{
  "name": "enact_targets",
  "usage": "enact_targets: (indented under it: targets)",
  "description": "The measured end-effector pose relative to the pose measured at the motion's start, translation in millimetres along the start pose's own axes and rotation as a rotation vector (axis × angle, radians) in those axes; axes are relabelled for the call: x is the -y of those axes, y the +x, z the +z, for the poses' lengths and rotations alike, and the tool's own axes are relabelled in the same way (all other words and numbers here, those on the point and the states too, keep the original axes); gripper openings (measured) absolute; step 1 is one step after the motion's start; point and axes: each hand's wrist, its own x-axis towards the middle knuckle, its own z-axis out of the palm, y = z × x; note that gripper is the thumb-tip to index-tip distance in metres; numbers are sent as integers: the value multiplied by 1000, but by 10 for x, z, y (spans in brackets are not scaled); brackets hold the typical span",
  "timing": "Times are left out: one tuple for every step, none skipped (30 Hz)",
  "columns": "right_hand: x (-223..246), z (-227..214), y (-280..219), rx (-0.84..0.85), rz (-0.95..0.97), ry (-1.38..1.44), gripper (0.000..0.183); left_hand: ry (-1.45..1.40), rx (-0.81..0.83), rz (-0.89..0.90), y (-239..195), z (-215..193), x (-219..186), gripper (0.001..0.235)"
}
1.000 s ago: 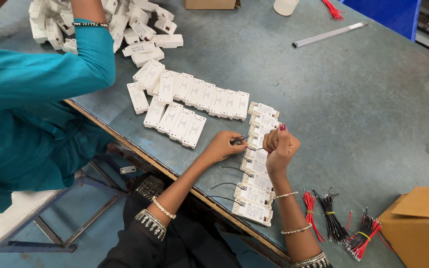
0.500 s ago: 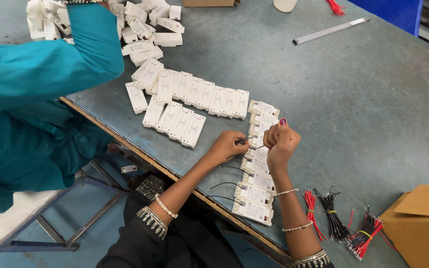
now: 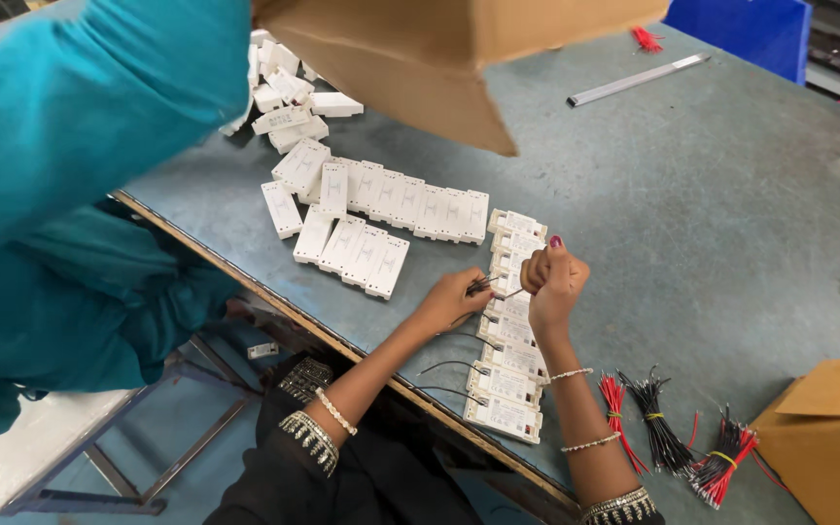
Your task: The person uses a yellow screwdriver to attach red and black wires to white electrical components arranged on a table. She repeatedly picks up components, inserts wires into terminals, and tightens screws to secure them.
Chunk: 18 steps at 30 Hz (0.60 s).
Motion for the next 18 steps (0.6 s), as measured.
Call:
enact_targets:
  targets:
    - [0, -18, -8, -2, 3, 10, 57, 27, 6, 5, -21, -7, -4, 23]
    - [5, -35, -6, -13, 7, 26, 56, 53, 11, 10, -35, -13, -16, 23]
    - [14, -48, -6, -23, 12, 42, 55, 79, 15, 16, -46, -17, -35, 23]
    - [23, -55, 2, -30, 16, 59, 55, 87, 13, 37, -49, -20, -58, 22]
    - [35, -58, 5, -31, 12, 56, 55, 95, 11, 58, -49, -23, -81, 22]
    - [42, -53, 3, -29, 9, 55, 55, 105, 7, 77, -52, -30, -100, 21]
    - [50, -48, 3, -28, 6, 54, 54, 77, 26, 46, -53, -36, -115, 21]
    - [51, -33, -11, -30, 4, 44, 54, 50, 46, 13, -70, -54, -121, 21]
    - [54, -23, -20, -31, 1, 33, 54, 24, 67, -20, -81, -65, -122, 22]
    - [63, -25, -24, -35, -2, 23, 53, 28, 54, -33, -84, -59, -119, 22]
    - [70, -31, -24, -35, -2, 23, 53, 32, 41, -46, -83, -44, -109, 22]
    - [69, -36, -23, -36, -3, 24, 54, 37, 29, -58, -78, -35, -93, 23]
    - [64, -42, -20, -36, -5, 24, 54, 60, 10, -24, -78, -28, -69, 22]
    - [54, -46, -12, -42, 4, 37, 53, 85, -7, 10, -77, -27, -43, 22]
    - [43, -58, 3, -47, 13, 51, 53, 110, -24, 45, -71, -26, -12, 22]
    - [32, -77, 6, -56, 23, 64, 52, 58, -65, 52, -76, -21, 25, 19]
    - [25, -108, 31, -78, 2, 69, 52, 7, -105, 59, -75, -13, 66, 17]
    - [23, -153, 57, -104, -17, 74, 52, -44, -140, 63, -93, -4, 110, 15]
